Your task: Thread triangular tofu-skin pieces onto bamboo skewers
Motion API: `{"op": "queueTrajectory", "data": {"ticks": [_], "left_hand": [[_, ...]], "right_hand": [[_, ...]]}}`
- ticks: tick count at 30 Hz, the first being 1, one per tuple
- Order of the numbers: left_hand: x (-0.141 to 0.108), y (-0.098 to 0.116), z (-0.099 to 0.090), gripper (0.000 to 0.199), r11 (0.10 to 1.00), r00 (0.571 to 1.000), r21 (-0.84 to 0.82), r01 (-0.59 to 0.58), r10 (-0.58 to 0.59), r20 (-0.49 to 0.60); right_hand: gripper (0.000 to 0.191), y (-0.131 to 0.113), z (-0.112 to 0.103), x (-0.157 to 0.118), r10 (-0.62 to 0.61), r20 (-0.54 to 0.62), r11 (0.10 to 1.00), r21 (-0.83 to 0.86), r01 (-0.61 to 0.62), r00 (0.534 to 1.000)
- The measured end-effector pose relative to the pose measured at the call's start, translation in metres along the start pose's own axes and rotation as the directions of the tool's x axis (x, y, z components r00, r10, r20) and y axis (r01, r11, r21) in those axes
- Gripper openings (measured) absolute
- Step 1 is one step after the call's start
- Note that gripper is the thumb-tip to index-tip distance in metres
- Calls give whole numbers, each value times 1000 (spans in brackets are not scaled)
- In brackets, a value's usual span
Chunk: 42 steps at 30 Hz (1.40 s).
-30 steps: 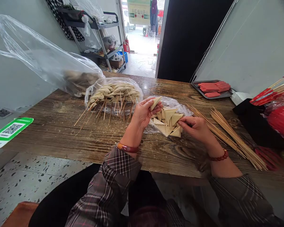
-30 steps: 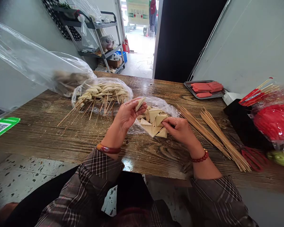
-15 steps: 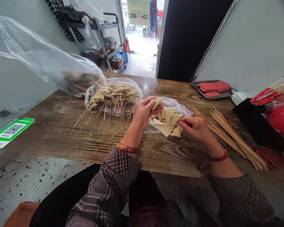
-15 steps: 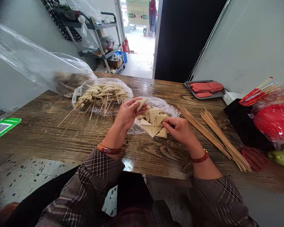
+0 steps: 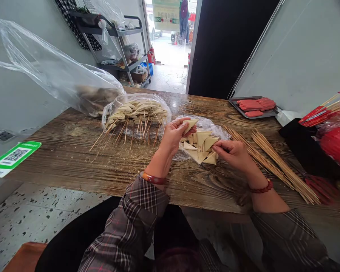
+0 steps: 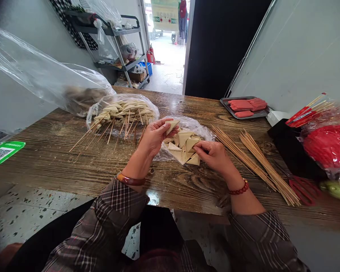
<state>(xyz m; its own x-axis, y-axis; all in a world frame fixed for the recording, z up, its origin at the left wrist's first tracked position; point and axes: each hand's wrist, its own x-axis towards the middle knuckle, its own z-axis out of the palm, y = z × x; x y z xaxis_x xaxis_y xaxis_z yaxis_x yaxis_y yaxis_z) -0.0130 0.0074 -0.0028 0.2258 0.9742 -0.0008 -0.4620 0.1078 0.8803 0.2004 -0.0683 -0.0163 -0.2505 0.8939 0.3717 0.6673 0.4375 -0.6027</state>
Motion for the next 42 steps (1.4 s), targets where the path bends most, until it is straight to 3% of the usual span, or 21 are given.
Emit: {"op": "queueTrajectory", "data": {"ticks": [30,38,42], "left_hand": [[-2,-6,5,25,998,999,-64,27,-25,31],[-4,-4,6,36,994,998,-89,57,-57,-3],[-3,-4,5,33,994,998,-95,58,-54,43]], "right_hand": [[23,-6,17,3,40,-131,999,26,-37,991],[23,-7,17,2,41,-115,999,38,-37,992],[23,-6,17,2,54,-118,997,62,-47,992]]}}
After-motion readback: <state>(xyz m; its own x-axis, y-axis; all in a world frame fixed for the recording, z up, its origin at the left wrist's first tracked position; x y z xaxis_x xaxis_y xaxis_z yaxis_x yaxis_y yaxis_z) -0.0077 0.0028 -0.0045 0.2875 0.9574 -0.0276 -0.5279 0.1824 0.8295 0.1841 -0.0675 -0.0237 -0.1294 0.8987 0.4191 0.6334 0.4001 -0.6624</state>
